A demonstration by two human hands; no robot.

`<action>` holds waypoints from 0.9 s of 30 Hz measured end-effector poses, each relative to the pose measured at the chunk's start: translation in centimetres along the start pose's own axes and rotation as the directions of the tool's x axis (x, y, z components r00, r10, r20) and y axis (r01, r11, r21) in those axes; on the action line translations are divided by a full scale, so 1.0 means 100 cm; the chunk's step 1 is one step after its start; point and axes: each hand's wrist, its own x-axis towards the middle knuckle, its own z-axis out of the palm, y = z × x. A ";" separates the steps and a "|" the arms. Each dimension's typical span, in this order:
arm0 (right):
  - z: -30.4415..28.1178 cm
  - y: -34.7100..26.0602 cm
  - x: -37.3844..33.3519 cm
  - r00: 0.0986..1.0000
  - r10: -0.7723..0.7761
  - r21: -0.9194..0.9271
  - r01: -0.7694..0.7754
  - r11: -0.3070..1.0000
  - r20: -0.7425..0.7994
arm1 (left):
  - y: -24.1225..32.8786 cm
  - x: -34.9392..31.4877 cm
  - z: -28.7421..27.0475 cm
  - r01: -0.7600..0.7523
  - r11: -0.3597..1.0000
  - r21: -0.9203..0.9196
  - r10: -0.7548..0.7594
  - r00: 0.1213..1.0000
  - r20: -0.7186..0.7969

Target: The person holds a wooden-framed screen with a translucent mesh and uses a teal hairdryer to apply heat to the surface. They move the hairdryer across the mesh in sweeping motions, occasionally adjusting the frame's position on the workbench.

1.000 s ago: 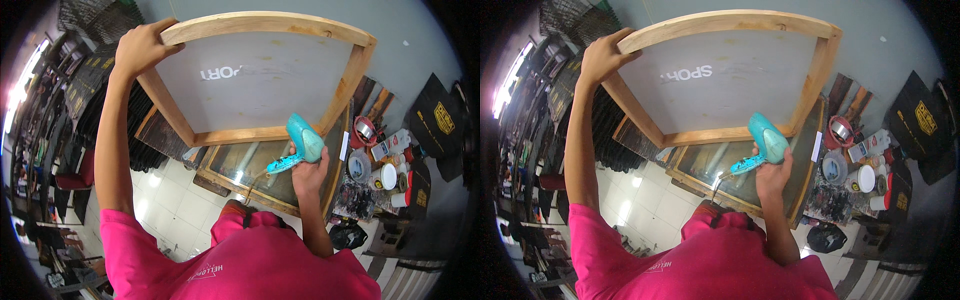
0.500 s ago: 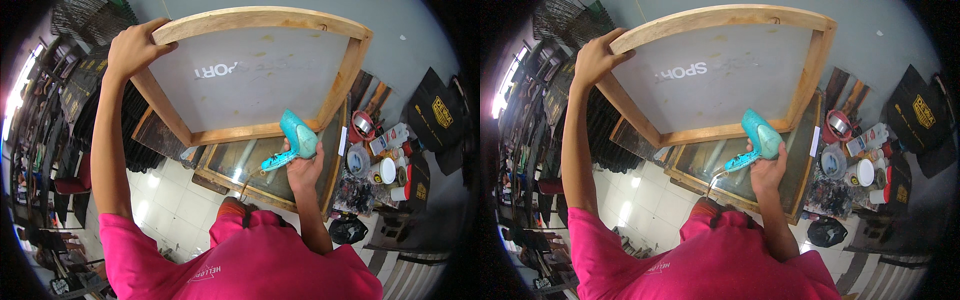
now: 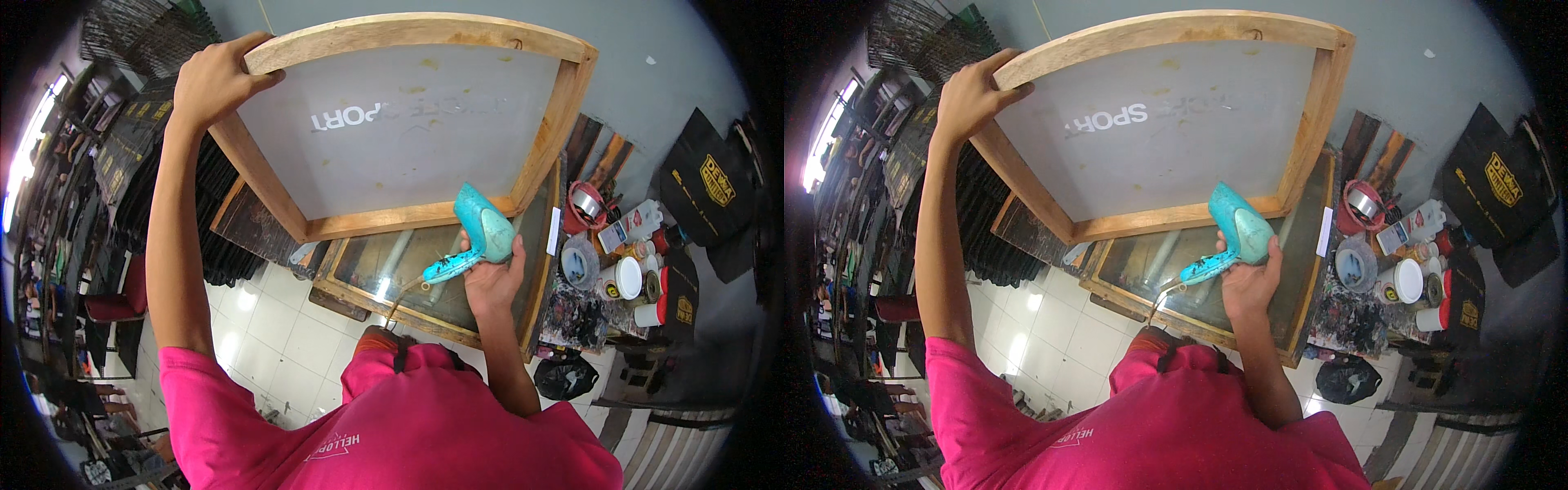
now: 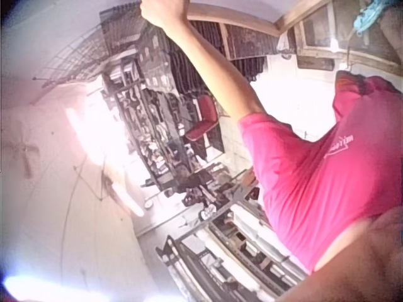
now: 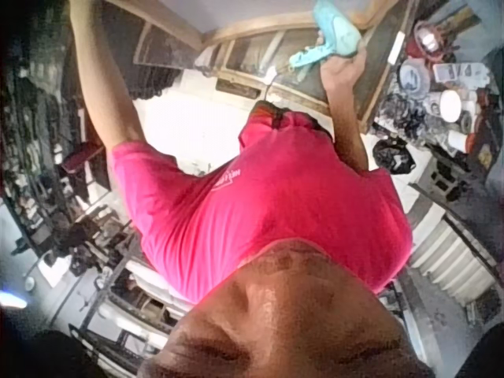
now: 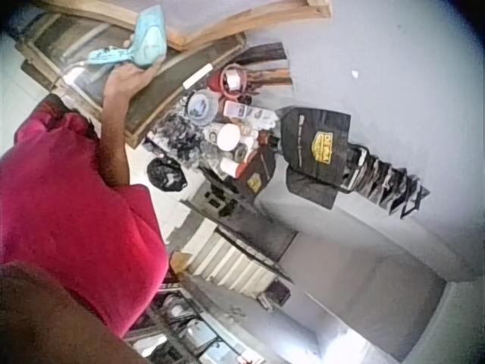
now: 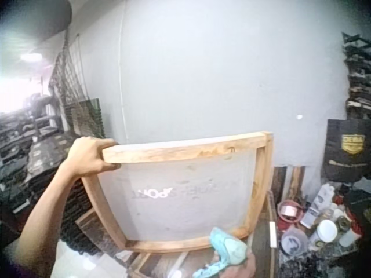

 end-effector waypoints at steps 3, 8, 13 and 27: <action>0.002 0.000 -0.001 1.000 -0.007 -0.008 0.007 1.000 -0.008 | -0.001 0.000 -0.001 -0.003 1.000 0.003 0.003 1.000 0.004; -0.002 0.002 0.002 1.000 0.009 -0.003 -0.009 1.000 -0.009 | -0.006 -0.002 0.003 -0.006 1.000 0.005 0.006 1.000 -0.026; -0.002 0.000 0.002 1.000 0.017 -0.023 -0.017 1.000 0.011 | 0.000 -0.002 -0.002 0.000 1.000 -0.010 0.000 1.000 -0.007; -0.006 0.005 0.006 0.997 0.059 -0.003 -0.059 0.998 0.044 | -0.007 -0.004 0.004 -0.084 0.995 0.060 0.091 0.988 -0.121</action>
